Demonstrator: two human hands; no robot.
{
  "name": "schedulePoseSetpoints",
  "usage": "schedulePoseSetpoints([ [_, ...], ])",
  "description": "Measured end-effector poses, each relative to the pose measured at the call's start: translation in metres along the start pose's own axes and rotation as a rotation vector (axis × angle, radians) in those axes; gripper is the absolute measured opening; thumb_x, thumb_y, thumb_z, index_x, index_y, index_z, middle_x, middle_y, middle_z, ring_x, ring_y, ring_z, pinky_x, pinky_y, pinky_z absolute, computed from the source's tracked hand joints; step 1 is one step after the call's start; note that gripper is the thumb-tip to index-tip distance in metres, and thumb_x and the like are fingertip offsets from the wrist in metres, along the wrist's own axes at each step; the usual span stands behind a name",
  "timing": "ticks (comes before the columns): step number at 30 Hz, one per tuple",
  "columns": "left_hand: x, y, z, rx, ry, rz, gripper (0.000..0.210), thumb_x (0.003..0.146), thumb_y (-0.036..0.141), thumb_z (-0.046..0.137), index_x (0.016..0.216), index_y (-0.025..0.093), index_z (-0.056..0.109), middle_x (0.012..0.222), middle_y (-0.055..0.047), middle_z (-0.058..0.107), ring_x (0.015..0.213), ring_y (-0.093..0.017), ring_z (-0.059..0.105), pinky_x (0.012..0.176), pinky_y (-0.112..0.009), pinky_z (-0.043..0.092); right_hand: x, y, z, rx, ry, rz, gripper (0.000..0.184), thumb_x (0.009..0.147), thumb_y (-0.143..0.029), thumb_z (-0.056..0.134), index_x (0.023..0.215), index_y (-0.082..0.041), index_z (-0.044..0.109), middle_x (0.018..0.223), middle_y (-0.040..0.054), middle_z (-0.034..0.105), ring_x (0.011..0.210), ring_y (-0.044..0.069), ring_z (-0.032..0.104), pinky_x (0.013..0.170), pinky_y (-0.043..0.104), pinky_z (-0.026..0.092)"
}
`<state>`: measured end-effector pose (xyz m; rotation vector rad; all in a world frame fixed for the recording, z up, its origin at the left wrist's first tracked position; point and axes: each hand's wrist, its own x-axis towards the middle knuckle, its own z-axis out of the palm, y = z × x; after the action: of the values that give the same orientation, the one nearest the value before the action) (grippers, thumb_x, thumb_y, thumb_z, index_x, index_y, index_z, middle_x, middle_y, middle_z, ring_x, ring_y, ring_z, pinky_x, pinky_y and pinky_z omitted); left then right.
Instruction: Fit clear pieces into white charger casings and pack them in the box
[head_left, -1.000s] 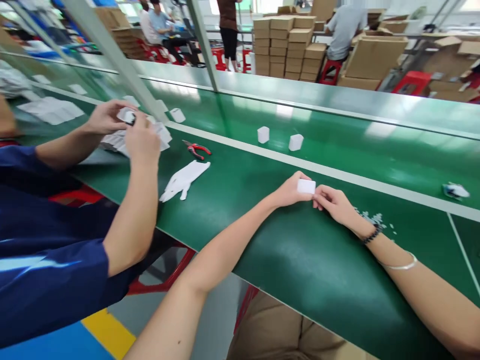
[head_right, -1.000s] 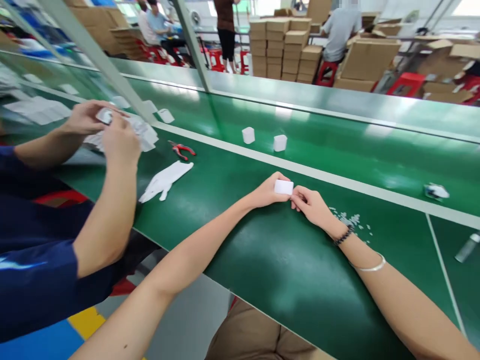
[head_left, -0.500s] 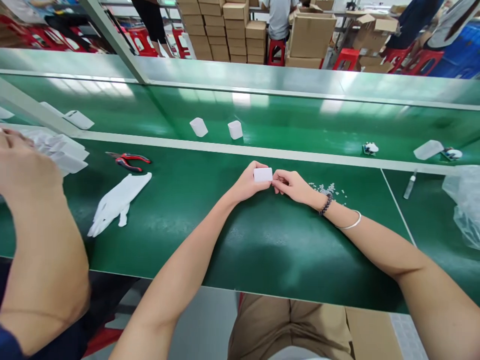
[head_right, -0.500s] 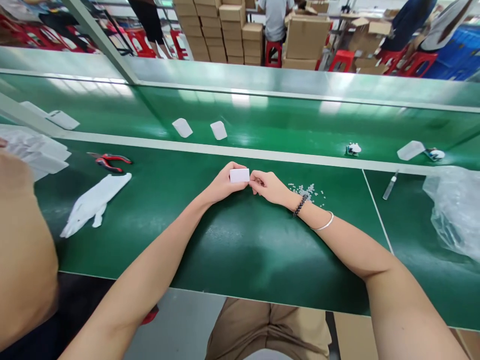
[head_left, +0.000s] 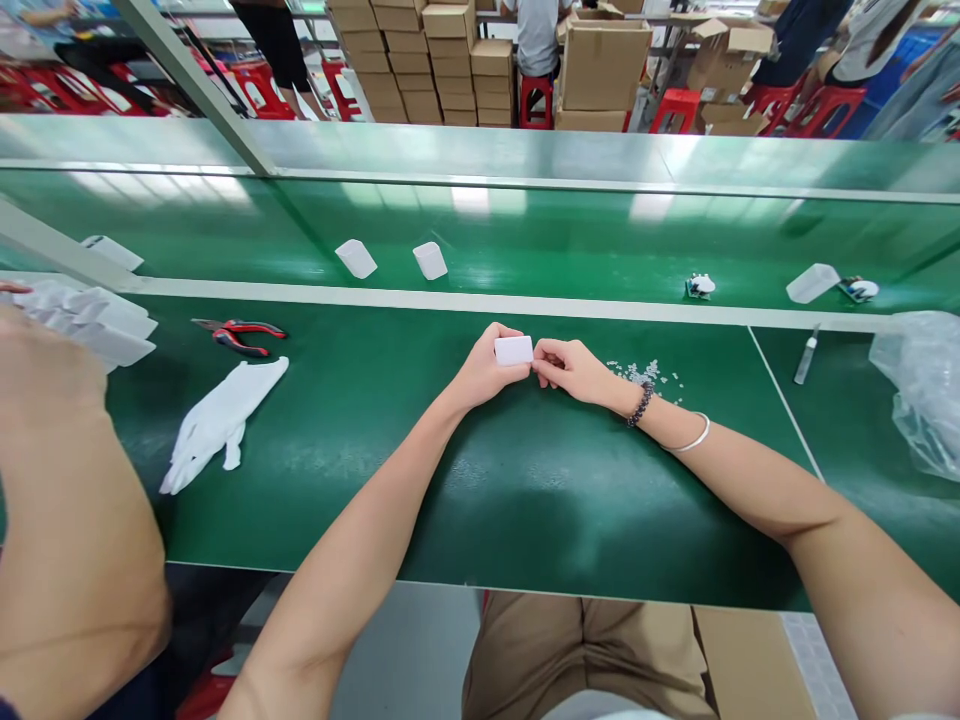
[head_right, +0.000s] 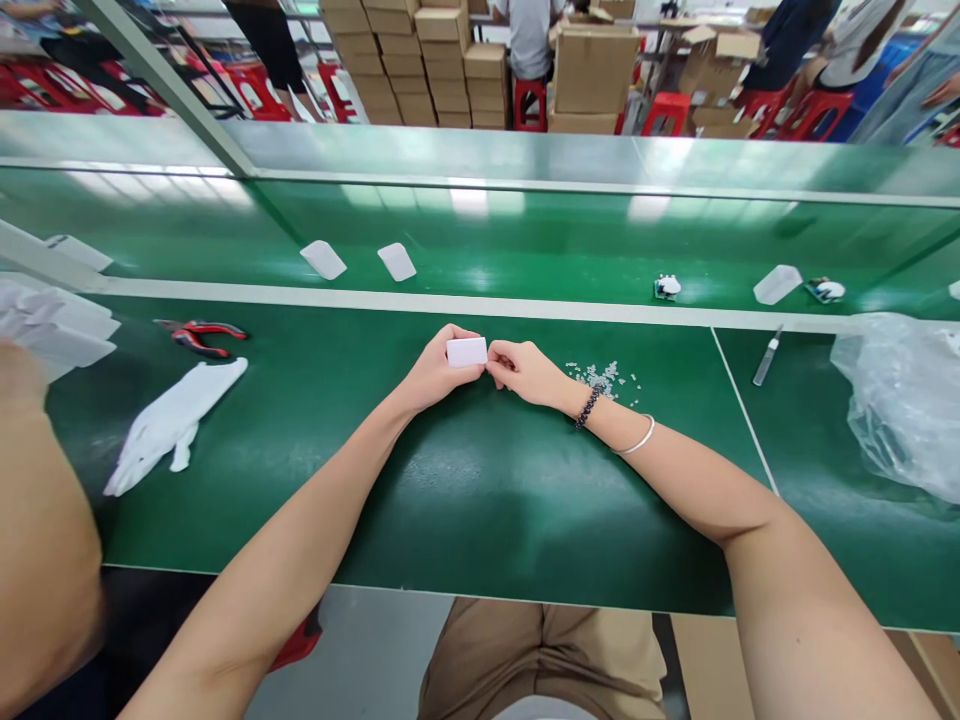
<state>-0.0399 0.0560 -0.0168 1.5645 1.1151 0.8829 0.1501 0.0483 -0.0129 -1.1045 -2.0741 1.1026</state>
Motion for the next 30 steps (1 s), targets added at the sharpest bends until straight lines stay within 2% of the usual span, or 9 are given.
schedulePoseSetpoints([
  [8, -0.002, 0.0043, -0.0041, 0.003, -0.056, -0.034, 0.044, 0.068, 0.031, 0.07, 0.104, 0.016, 0.05, 0.092, 0.0, 0.057, 0.079, -0.011, 0.053, 0.069, -0.024, 0.042, 0.0007, 0.0, 0.0003, 0.008, -0.004, 0.016, 0.016, 0.092, -0.027, 0.05, 0.079, -0.018, 0.052, 0.065, -0.0015, 0.062, 0.056, 0.01, 0.05, 0.056, 0.021, 0.035],
  [20, 0.0015, 0.0006, -0.0011, 0.029, 0.014, -0.023, 0.044, 0.065, 0.031, 0.071, 0.1, 0.016, 0.05, 0.09, 0.0, 0.059, 0.078, -0.013, 0.055, 0.071, -0.026, 0.044, 0.0028, 0.0012, 0.0055, -0.028, 0.052, 0.04, 0.017, 0.094, -0.022, 0.05, 0.079, -0.016, 0.055, 0.064, -0.0028, 0.062, 0.056, 0.008, 0.049, 0.057, 0.02, 0.034],
  [24, 0.0002, 0.0047, -0.0036, 0.058, -0.007, -0.042, 0.042, 0.068, 0.033, 0.069, 0.102, 0.017, 0.05, 0.09, 0.0, 0.06, 0.08, -0.014, 0.056, 0.073, -0.027, 0.044, 0.0043, 0.0032, 0.0053, -0.035, 0.026, 0.025, 0.016, 0.095, -0.02, 0.05, 0.08, -0.017, 0.055, 0.066, -0.0035, 0.062, 0.056, 0.008, 0.049, 0.057, 0.019, 0.034],
  [30, 0.0039, 0.0014, -0.0054, 0.107, 0.026, -0.044, 0.04, 0.067, 0.033, 0.069, 0.099, 0.018, 0.051, 0.086, 0.001, 0.059, 0.076, -0.015, 0.055, 0.07, -0.028, 0.043, 0.0085, 0.0064, 0.0063, 0.012, 0.024, 0.031, 0.013, 0.091, -0.017, 0.053, 0.078, -0.018, 0.053, 0.067, -0.0041, 0.062, 0.06, 0.009, 0.052, 0.059, 0.02, 0.037],
])
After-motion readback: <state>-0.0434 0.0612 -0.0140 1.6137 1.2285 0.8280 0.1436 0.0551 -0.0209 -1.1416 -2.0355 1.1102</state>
